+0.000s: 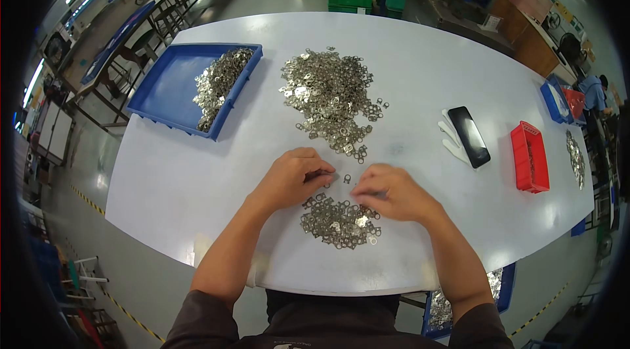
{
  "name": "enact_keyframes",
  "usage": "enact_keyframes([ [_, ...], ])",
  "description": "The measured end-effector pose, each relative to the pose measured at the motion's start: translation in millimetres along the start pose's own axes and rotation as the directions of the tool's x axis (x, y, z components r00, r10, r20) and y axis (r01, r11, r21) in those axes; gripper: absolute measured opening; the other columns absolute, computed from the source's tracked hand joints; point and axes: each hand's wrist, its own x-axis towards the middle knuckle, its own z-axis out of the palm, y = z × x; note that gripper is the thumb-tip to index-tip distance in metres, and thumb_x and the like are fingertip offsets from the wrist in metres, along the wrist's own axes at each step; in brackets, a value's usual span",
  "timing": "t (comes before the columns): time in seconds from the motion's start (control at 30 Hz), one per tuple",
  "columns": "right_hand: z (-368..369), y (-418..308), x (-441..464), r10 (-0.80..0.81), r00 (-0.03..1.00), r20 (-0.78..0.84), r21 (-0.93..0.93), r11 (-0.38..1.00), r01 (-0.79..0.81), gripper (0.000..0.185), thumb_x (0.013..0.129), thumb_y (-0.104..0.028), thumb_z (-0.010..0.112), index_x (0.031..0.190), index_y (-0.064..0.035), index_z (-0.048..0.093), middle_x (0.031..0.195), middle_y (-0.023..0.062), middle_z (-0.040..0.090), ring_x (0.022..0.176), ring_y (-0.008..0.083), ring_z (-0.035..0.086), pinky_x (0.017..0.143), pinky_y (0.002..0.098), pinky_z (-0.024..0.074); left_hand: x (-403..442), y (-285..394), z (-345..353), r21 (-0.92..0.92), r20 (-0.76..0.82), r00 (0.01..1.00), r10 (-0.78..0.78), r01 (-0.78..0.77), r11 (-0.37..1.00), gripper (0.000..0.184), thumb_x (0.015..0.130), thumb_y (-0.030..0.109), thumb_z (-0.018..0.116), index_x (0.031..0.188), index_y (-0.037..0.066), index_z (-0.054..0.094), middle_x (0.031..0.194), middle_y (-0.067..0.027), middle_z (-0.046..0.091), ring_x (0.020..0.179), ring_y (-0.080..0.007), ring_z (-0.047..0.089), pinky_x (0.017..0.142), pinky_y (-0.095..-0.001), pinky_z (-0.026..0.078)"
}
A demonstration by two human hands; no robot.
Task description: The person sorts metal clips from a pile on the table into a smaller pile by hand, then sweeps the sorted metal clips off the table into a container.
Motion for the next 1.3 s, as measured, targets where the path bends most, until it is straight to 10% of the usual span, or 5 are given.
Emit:
enact_keyframes([
  [0.13, -1, 12, 7, -0.024, 0.936, -0.351, -0.268, 0.961, -0.076, 0.024, 0.093, -0.015, 0.082, 0.117, -0.0133, 0.083, 0.113, 0.0064, 0.069, 0.107, 0.0266, 0.064, 0.093, 0.0382, 0.0537, 0, 0, 13, 0.131, -0.096, 0.978, 0.184, -0.171, 0.977, 0.026, 0.090, 0.017, 0.086, 0.115, 0.011, 0.083, 0.116, -0.0058, 0.068, 0.107, -0.0273, 0.063, 0.086, -0.0385, 0.054],
  [0.37, 6, 19, 6, -0.100, 0.963, -0.250, -0.321, 0.947, 0.015, 0.032, 0.094, -0.018, 0.080, 0.126, -0.0143, 0.080, 0.124, 0.0067, 0.067, 0.117, 0.0285, 0.060, 0.102, 0.0429, 0.0482, 2, -1, 7, 0.008, 0.234, 0.972, 0.021, -0.023, 1.000, 0.032, 0.087, 0.021, 0.088, 0.118, 0.015, 0.082, 0.115, -0.0044, 0.068, 0.108, -0.0289, 0.062, 0.098, -0.0428, 0.050],
  [0.63, 18, 26, 16, -0.165, 0.934, -0.316, -0.519, 0.854, -0.025, 0.033, 0.098, -0.022, 0.076, 0.131, -0.0168, 0.078, 0.143, 0.0100, 0.064, 0.133, 0.0308, 0.055, 0.113, 0.0465, 0.0420, 5, 5, 20, 0.302, -0.194, 0.973, 0.128, -0.065, 0.951, 0.035, 0.088, 0.025, 0.088, 0.120, 0.016, 0.081, 0.118, -0.0050, 0.067, 0.111, -0.0286, 0.060, 0.101, -0.0437, 0.047],
  [0.93, -4, 16, 4, 0.048, 0.966, -0.253, -0.171, 0.981, -0.094, 0.012, 0.092, -0.016, 0.082, 0.103, -0.0119, 0.084, 0.099, 0.0042, 0.070, 0.095, 0.0263, 0.068, 0.083, 0.0399, 0.0550, 0, -4, 2, 0.083, -0.082, 0.995, 0.052, -0.046, 0.995, 0.025, 0.087, 0.016, 0.089, 0.110, 0.010, 0.083, 0.111, -0.0067, 0.069, 0.108, -0.0274, 0.064, 0.092, -0.0398, 0.055],
  [1.3, 7, 10, 7, -0.080, 0.949, -0.305, -0.268, 0.963, -0.005, 0.017, 0.089, -0.012, 0.085, 0.106, -0.0110, 0.084, 0.099, 0.0042, 0.068, 0.095, 0.0239, 0.066, 0.081, 0.0367, 0.0549, -1, 1, -1, 0.103, -0.099, 0.993, 0.059, -0.049, 0.994, 0.022, 0.085, 0.016, 0.090, 0.107, 0.012, 0.085, 0.107, -0.0069, 0.069, 0.105, -0.0274, 0.066, 0.088, -0.0399, 0.057],
])
